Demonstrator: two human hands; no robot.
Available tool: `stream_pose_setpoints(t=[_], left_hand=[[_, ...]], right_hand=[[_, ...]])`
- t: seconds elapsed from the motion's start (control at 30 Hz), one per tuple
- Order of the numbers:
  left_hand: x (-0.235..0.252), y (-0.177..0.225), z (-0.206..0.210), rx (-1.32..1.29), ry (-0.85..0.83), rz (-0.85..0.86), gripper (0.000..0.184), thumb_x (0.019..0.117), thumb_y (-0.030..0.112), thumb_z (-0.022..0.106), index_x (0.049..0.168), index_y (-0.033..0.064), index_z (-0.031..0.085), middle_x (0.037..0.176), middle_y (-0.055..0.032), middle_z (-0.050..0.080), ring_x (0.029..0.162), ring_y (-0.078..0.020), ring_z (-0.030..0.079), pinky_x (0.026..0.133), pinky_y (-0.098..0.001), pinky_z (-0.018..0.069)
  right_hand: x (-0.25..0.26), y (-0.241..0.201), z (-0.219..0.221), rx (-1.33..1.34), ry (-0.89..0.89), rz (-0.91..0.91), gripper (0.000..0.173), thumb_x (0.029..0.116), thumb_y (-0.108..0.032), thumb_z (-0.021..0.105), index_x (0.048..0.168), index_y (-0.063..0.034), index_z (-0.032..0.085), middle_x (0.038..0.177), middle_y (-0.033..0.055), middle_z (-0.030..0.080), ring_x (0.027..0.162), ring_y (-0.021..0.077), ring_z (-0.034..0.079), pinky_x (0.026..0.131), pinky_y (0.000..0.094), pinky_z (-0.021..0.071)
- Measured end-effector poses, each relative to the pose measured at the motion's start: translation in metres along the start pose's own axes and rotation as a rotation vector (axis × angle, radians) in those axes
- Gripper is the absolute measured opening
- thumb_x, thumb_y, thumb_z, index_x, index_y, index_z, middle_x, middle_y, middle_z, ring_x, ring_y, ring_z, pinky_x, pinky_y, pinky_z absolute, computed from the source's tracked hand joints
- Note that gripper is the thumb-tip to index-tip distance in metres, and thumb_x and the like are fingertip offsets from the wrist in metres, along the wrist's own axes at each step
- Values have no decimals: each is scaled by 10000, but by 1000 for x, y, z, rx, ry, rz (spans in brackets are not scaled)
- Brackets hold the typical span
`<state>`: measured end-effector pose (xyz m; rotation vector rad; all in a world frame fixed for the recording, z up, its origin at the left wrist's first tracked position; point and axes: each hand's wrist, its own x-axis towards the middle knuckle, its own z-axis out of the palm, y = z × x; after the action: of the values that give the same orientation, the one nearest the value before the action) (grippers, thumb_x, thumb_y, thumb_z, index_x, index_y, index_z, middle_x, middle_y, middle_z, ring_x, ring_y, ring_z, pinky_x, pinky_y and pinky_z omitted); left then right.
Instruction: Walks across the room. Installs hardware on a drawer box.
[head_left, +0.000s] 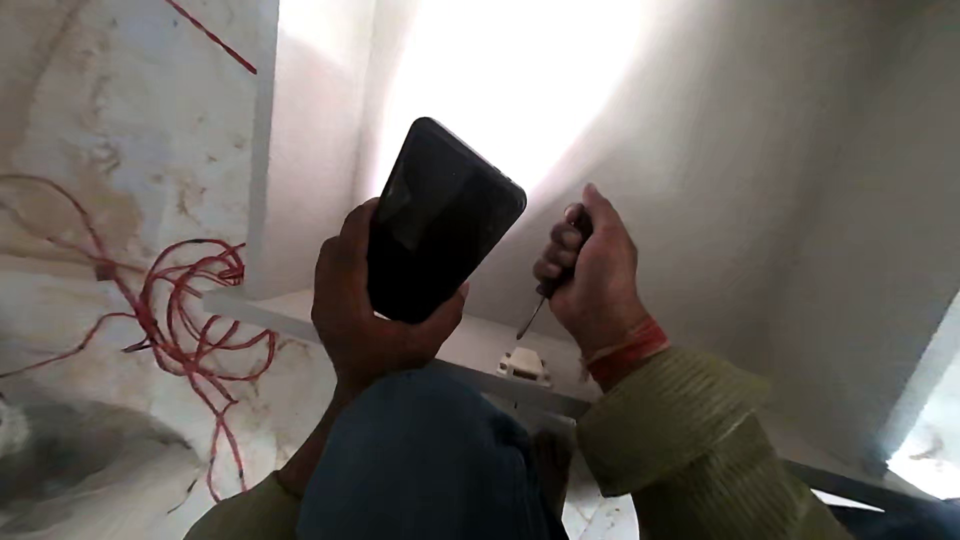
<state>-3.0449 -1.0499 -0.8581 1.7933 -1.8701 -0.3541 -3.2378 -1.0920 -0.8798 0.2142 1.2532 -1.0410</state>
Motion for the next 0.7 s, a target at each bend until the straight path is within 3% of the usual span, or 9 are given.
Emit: stream_pose_setpoints(t=[0.13,0.3,0.43,0.5,0.6,0.7], left_hand=[[-1,0,2,57,-17,25,909,730,518,819,1452,50,528,1187,-176,647,1069,-196,618,928,-313,509],[-1,-1,-1,123,-94,59,900,754,513,801,1479,68,508,1201,-178,634,1054,-223,621,897,-339,510],[-2,-1,4,118,-39,73,875,745,508,807,1447,57,542,1159,-185,650,1015,-211,621,884,-314,502],[-2,-1,5,106,-35,56,876,739,510,812,1446,65,545,1168,-173,645,1026,-196,616,894,-302,499],[0,-2,1,110,-64,47,893,753,509,816,1475,74,520,1208,-174,632,1065,-205,617,914,-318,502],[-1,-3,-2,138,-87,50,907,766,518,816,1501,98,492,1248,-187,625,1092,-233,616,931,-353,498]], right_hand=[[-2,18,3,-55,116,29,405,1106,-492,373,838,-206,474,530,-99,354,383,17,341,371,170,337],[-2,23,3,-121,157,53,401,1099,-491,401,854,-192,508,545,-83,365,389,24,343,371,175,339],[-2,24,3,-149,138,45,408,1111,-465,377,844,-186,506,543,-78,366,389,26,336,368,172,317],[-6,27,5,-241,129,-43,383,1119,-411,396,874,-160,551,572,-62,407,403,31,375,368,174,355],[-12,23,12,-388,161,-149,353,1105,-372,461,970,-126,676,627,-32,540,454,52,519,407,198,463],[-12,21,14,-361,203,-82,355,1111,-392,434,936,-158,636,640,-49,477,466,50,470,420,197,432]])
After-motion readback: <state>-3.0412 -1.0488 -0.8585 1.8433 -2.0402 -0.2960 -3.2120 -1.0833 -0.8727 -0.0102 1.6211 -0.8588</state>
